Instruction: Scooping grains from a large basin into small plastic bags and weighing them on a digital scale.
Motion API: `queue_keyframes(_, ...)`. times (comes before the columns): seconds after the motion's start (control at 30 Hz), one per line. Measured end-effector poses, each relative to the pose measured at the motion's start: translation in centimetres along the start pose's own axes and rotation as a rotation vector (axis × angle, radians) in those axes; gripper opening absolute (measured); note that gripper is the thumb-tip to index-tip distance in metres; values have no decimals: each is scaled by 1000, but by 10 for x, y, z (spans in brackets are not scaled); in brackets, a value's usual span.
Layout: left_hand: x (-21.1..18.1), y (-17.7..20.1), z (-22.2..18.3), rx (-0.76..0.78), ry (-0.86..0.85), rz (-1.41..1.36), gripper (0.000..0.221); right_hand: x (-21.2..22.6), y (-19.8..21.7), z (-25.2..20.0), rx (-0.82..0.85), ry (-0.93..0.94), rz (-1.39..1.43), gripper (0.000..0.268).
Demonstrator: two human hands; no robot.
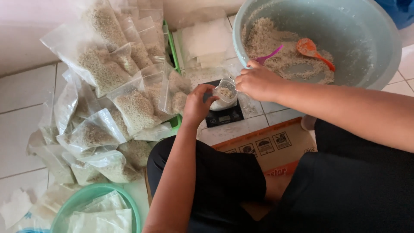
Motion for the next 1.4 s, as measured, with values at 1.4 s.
queue_keyframes(1.4,9,-17,5,-30,53,-140,20,-23,15,7,212,-392,194,15)
Point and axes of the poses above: each hand's wrist, its own z-axis towards the middle knuckle, its own y-axis out of the back of the hand, x = y × z, the point moved 10 cm from there along z, towards the middle knuckle, and after that the axes turned 9 degrees about z, right-handed, at the moved point
